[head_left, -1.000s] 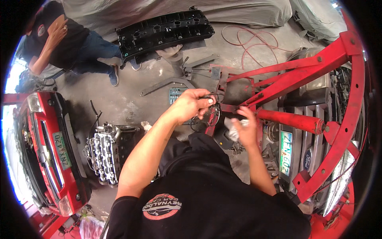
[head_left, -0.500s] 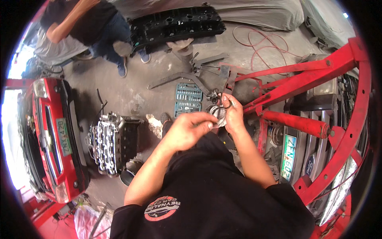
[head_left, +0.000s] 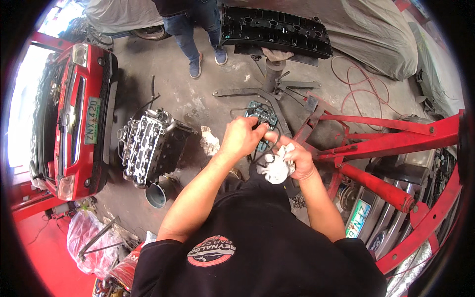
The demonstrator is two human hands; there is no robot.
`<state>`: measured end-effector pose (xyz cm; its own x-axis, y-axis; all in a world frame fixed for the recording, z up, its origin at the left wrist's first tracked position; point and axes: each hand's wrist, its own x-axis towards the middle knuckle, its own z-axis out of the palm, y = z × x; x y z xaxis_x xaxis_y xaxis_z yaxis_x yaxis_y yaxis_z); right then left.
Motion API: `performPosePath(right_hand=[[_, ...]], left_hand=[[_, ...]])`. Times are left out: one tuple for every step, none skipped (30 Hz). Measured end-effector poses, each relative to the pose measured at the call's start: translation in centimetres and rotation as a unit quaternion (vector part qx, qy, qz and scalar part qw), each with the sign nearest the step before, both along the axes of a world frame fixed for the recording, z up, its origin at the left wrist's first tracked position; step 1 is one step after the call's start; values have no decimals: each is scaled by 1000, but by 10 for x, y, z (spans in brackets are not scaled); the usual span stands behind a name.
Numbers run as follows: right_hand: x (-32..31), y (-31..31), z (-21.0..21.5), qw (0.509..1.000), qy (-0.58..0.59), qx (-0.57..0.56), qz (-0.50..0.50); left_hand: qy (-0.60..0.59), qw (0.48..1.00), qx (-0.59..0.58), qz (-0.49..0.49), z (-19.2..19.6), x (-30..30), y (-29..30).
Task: The person cleans a black engine valve cover with a white cloth and then installs a black rubber gasket into the cover's groove. The person carefully presses the gasket into place around the perimeter of the cover, ensuring it is seated correctly.
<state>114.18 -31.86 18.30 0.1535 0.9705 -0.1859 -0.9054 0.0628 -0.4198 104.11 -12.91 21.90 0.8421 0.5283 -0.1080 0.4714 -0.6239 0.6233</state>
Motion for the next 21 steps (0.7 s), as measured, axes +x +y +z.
performPosePath(right_hand=[[-6, 10, -7, 997, 62, 5, -48], [-10, 21, -15, 987, 124, 10, -97], [-16, 30, -17, 986, 99, -88, -105], [-27, 41, -7, 981, 88, -114, -129], [-38, 43, -15, 979, 50, -151, -129], [-52, 44, -27, 974, 11, -188, -128], [-69, 40, -40, 966, -53, -225, -116], [-87, 31, -55, 952, -118, -262, -103], [-100, 26, -73, 933, -184, -296, -88], [-112, 24, -95, 897, -276, -345, -17], [-126, 24, -118, 844, -364, -390, 54], [-140, 28, -123, 774, -447, -431, 124], [-156, 32, -128, 758, -443, -464, 118], [-173, 36, -132, 740, -439, -497, 111], [-185, 45, -132, 722, -440, -524, 106], [-195, 52, -133, 707, -501, -496, 52], [-204, 58, -133, 688, -558, -464, -1], [-217, 65, -133, 666, -609, -428, -56], [-227, 87, -103, 687, -604, -395, -88], [-235, 117, -56, 705, -597, -364, -122], [-245, 141, -26, 763, -539, -343, -92]], left_hand=[[2, 989, 142, -38, -2, -5, 2], [7, 997, 73, 0, -2, -9, 6], [13, 999, 3, 42, -4, -15, 11], [20, 994, -66, 84, -5, -22, 18], [12, 966, -210, 154, -10, -33, 33], [-136, 902, -332, 242, -20, -45, 44], [-166, 836, -421, 310, -27, -61, 60], [-194, 754, -505, 373, -32, -77, 79], [-189, 737, -540, 360, -39, -97, 93], [-227, 720, -558, 345, -43, -112, 101], [-264, 700, -575, 331, -46, -128, 108], [-301, 676, -595, 313, -46, -142, 113], [-276, 725, -557, 297, -44, -159, 120], [-249, 770, -516, 280, -41, -177, 126], [-227, 812, -467, 264, -31, -193, 134], [-203, 850, -417, 248, -26, -209, 142], [-158, 873, -404, 223, -34, -227, 151], [-119, 900, -357, 219, -31, -240, 155], [-98, 927, -303, 199, -37, -255, 160], [-77, 950, -248, 175, -43, -268, 162], [-49, 968, -199, 142, -34, -277, 161]])
